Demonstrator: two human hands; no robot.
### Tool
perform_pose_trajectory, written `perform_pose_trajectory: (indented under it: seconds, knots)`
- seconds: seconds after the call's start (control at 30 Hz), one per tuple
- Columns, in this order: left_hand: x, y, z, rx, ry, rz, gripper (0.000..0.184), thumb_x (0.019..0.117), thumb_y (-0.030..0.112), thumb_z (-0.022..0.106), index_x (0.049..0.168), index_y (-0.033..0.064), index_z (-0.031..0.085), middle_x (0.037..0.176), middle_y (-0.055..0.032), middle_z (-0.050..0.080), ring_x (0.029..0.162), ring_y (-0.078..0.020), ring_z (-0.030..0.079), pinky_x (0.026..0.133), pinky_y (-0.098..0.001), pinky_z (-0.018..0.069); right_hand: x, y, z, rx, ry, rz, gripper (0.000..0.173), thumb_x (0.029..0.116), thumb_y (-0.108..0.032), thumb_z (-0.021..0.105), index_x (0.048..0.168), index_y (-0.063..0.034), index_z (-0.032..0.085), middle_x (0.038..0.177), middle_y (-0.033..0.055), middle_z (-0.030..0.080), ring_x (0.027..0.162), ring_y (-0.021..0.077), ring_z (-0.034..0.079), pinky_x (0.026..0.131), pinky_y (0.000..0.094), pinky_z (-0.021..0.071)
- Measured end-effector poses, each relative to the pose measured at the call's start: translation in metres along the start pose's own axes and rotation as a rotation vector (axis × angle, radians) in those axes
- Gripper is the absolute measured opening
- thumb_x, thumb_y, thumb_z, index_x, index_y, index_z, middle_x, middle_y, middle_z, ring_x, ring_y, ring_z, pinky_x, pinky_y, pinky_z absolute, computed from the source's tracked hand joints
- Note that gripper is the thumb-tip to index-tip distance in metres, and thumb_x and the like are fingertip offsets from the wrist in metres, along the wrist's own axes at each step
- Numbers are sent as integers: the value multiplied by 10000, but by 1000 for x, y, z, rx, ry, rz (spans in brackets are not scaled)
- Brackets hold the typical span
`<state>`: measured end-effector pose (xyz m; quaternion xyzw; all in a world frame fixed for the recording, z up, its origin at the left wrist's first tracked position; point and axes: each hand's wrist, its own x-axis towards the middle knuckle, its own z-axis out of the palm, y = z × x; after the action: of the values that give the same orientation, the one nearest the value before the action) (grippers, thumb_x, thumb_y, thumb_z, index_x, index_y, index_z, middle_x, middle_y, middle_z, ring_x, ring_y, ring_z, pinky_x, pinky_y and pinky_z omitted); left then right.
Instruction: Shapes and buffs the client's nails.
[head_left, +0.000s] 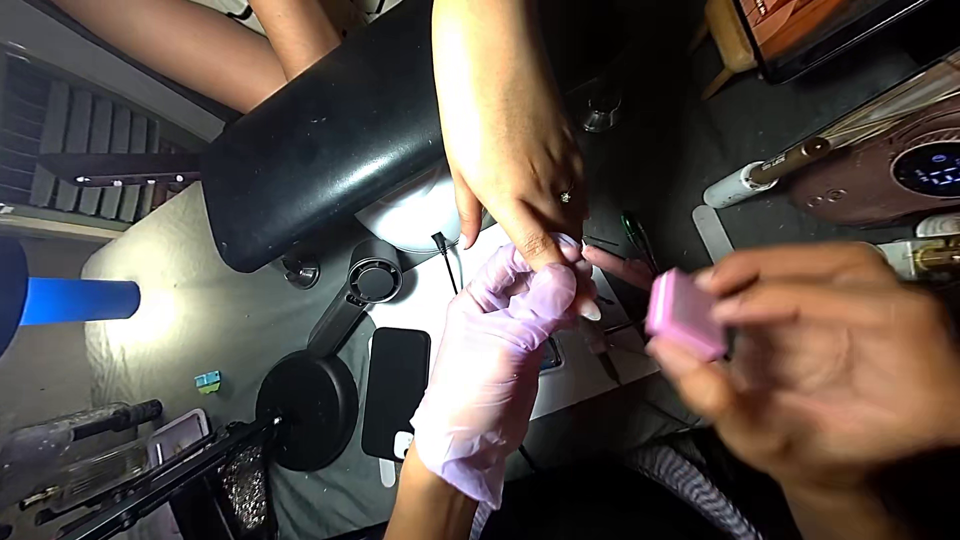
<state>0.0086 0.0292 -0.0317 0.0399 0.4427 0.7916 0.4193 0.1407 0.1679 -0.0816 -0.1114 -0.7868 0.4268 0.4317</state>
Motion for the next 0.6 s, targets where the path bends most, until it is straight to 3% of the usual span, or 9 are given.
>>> perform_pose_trajectory:
  seconds: [0.03,0.1,0.2,0.3,0.33,0.43,0.5,0.6]
  knots:
    - [1,-1,-1,-32,-17,0,196,933,2,636,1109,63,697,956,-86,703,859,-132,697,848,-278,588,4,14,-9,-84,-2,29,278,908,-311,746,1115,-157,641,1143,-17,668,1014,96,674,815,279,594]
    - [1,-2,-3,-79,-33,-8,189,960,9,621,1136,39,684,1035,-122,710,919,-161,711,885,-296,589,8,37,-21,-298,-42,97,336,937,-250,721,1176,-41,611,1209,116,676,1030,155,679,796,310,580]
    - [-2,-2,-1,17,47,15,190,982,6,559,1118,31,690,1002,-114,706,897,-152,706,864,-288,592,10,56,-23,-537,-144,163,295,906,-204,686,1102,15,657,1254,219,672,981,271,679,722,384,552]
    - [-3,-5,-6,269,145,166,192,934,67,643,1118,92,691,934,-42,685,881,-105,657,841,-268,557,7,62,-22,-575,-218,193,235,879,-191,703,1019,-3,699,1245,202,687,973,306,685,745,435,549]
    - [-2,-7,-8,335,181,219,237,938,107,649,1174,97,670,965,-28,690,897,-98,662,845,-273,559,6,63,-22,-578,-233,204,223,868,-186,707,1005,-9,706,1238,194,691,964,305,684,734,437,545]
    - [0,-5,-10,380,114,236,389,1010,261,586,1372,119,586,1217,-29,668,1125,-129,631,993,-330,519,5,64,-23,-585,-257,237,214,857,-159,730,1020,-21,727,1287,193,665,979,312,689,729,452,561]
    - [5,0,-5,342,42,191,363,1044,334,522,1366,172,571,1250,-4,647,1166,-118,608,1022,-324,500,7,59,-21,-569,-235,220,247,857,-132,737,1081,-28,742,1342,203,614,990,296,672,753,425,572]
    - [17,6,1,217,-62,170,307,1070,350,471,1278,150,576,1122,-42,668,999,-124,667,882,-292,569,9,52,-16,-543,-176,123,230,891,-147,702,1084,-29,747,1198,180,661,965,230,667,761,331,562]
